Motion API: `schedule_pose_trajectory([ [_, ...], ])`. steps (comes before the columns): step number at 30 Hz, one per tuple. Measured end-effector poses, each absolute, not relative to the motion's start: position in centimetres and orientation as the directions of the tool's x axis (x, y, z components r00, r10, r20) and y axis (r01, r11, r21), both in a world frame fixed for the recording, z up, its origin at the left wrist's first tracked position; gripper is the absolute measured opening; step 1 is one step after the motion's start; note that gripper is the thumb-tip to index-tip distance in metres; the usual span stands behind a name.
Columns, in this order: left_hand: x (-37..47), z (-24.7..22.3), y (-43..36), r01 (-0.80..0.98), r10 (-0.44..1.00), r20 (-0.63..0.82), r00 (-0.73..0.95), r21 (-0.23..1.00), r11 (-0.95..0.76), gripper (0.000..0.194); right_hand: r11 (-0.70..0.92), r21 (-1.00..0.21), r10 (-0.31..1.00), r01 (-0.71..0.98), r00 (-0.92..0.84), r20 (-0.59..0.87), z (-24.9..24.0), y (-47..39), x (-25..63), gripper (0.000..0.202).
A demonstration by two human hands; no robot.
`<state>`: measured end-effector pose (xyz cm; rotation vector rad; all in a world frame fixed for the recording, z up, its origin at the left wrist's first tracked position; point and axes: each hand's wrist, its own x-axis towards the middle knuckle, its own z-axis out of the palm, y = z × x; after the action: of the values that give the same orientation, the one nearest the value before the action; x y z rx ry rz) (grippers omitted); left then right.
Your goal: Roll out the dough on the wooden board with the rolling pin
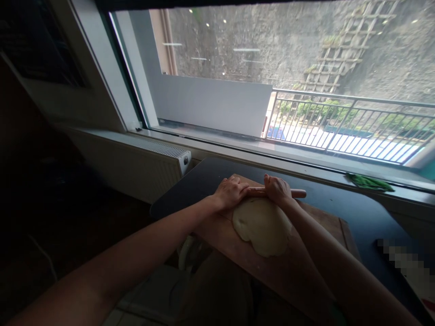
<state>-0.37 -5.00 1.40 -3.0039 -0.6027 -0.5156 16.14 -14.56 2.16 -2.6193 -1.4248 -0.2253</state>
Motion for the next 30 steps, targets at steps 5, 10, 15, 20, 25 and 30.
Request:
schedule_pose_trajectory([
  [5,-0.1,1.6,-5.0,0.406,0.388,0.326,0.862,0.014,-0.914,0.044,-0.532,-0.039,0.825,0.846,0.528,0.203,3.2,-14.3,15.7,0.032],
  [10,-0.6,1.3,-5.1,0.325,0.306,0.335,0.891,-0.001,-0.946,0.041,-0.496,-0.033,0.848,0.868,0.492,0.195,3.0,-15.2,15.0,0.031],
  [15,0.4,1.5,-4.8,0.420,0.409,0.295,0.864,0.028,-0.907,0.037,-0.467,-0.028,0.862,0.884,0.462,0.211,3.7,-15.9,14.7,0.032],
  [20,0.0,1.4,-4.7,0.305,0.297,0.301,0.906,0.022,-0.952,0.037,-0.475,-0.027,0.854,0.879,0.469,0.225,3.6,-16.7,14.5,0.029],
  [25,0.4,1.6,-4.7,0.377,0.375,0.293,0.879,0.052,-0.925,0.039,-0.479,-0.030,0.850,0.877,0.472,0.233,3.7,-16.9,14.3,0.032],
  [30,-0.5,1.4,-5.4,0.305,0.301,0.305,0.903,0.037,-0.952,0.038,-0.474,-0.037,0.852,0.880,0.469,0.234,3.6,-16.9,14.3,0.029],
])
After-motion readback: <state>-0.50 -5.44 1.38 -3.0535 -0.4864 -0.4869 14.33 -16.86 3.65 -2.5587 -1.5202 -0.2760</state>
